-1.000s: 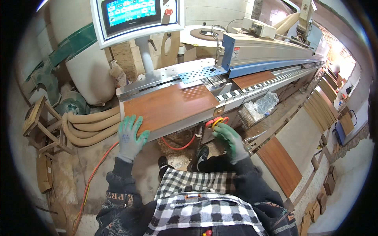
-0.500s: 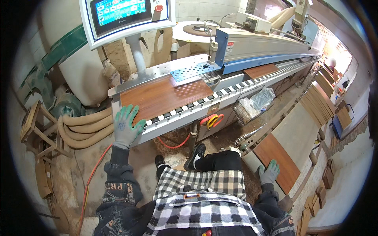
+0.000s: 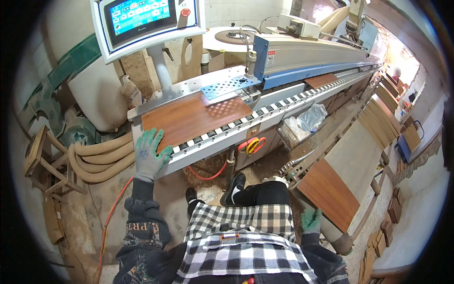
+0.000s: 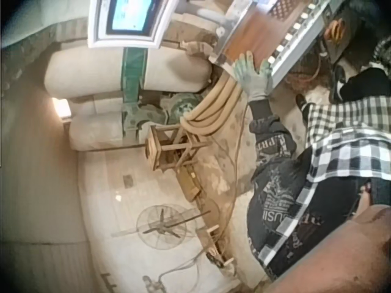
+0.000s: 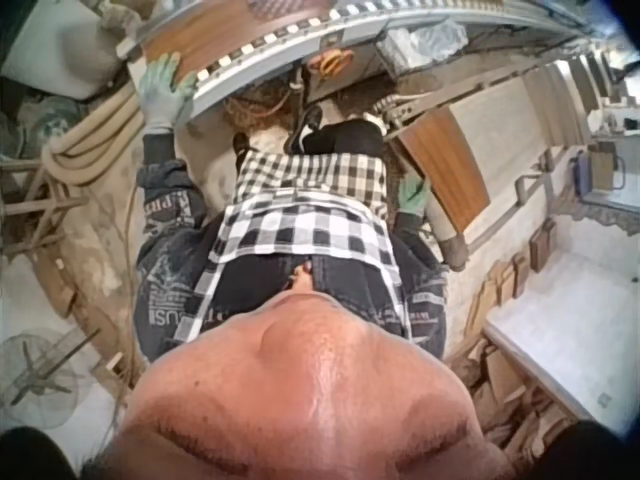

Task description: The person repeatedly places rectangular wooden panels onto a conveyor belt feeding a wood processing machine. They guide each panel through the machine and then remove it from the output side, stacking the processed panels on a nearby table.

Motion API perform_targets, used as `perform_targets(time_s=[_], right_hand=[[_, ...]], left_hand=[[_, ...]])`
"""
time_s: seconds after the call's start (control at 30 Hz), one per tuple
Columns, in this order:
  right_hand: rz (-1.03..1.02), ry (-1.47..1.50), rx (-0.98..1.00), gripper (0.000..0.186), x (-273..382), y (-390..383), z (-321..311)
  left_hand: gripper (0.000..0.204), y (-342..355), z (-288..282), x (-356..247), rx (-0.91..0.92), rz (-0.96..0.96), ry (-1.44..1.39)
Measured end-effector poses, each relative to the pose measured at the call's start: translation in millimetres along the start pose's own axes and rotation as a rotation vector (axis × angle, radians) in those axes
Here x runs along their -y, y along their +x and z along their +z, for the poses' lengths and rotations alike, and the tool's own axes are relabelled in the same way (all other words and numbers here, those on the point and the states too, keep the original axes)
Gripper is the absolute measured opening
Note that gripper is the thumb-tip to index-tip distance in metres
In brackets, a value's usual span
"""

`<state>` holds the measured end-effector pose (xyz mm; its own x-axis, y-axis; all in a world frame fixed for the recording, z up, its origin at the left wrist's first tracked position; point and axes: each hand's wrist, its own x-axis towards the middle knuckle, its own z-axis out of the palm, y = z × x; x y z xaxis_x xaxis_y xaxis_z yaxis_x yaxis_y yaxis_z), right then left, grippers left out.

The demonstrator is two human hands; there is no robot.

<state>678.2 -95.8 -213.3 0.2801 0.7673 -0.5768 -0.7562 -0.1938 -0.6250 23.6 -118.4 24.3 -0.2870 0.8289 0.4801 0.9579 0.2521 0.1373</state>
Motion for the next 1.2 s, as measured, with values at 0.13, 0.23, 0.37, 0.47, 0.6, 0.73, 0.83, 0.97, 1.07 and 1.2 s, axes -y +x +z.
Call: perform_targets(time_s=[0.13, 0.23, 0.37, 0.47, 0.6, 0.73, 0.83, 0.97, 1.07, 1.2], right_hand=[[-0.184, 0.242, 0.028, 0.031, -1, 25, -20], [-0.175, 0.274, 0.060, 0.036, 10, 23, -7], [-0.065, 0.272, -0.090, 0.044, 27, 30, -5], [-0.248, -0.039, -0.138, 0.052, 35, 17, 5], [-0.270, 0.067, -0.041, 0.058, 33, 36, -17], [-0.286, 0.032, -0.024, 0.056, 27, 27, -16], [-0.245, 0.068, -0.038, 0.055, 28, 31, -18], [-0.160, 0.227, -0.095, 0.054, 26, 30, -14], [-0.134, 0.279, -0.031, 0.053, 12, 24, -15], [-0.108, 0.285, -0.110, 0.055, -2, 9, -8]], left_hand=[[0.062, 1, 0, -2, 0.012, -0.008, -0.011], [0.062, 0, -2, -2, 0.013, -0.015, -0.007], [0.062, 0, -1, 0, 0.010, -0.003, -0.015], [0.063, 0, 0, 1, 0.011, -0.006, -0.019], [0.062, 1, -5, -1, -0.003, 0.023, -0.046], [0.061, -15, -5, 17, -0.011, 0.000, -0.105], [0.056, -22, -9, 22, -0.010, -0.017, -0.122], [0.050, -23, -13, 24, 0.000, -0.029, -0.121], [0.050, -24, -8, 26, -0.019, -0.022, -0.102], [0.049, -26, -7, 27, -0.038, -0.021, -0.084]])
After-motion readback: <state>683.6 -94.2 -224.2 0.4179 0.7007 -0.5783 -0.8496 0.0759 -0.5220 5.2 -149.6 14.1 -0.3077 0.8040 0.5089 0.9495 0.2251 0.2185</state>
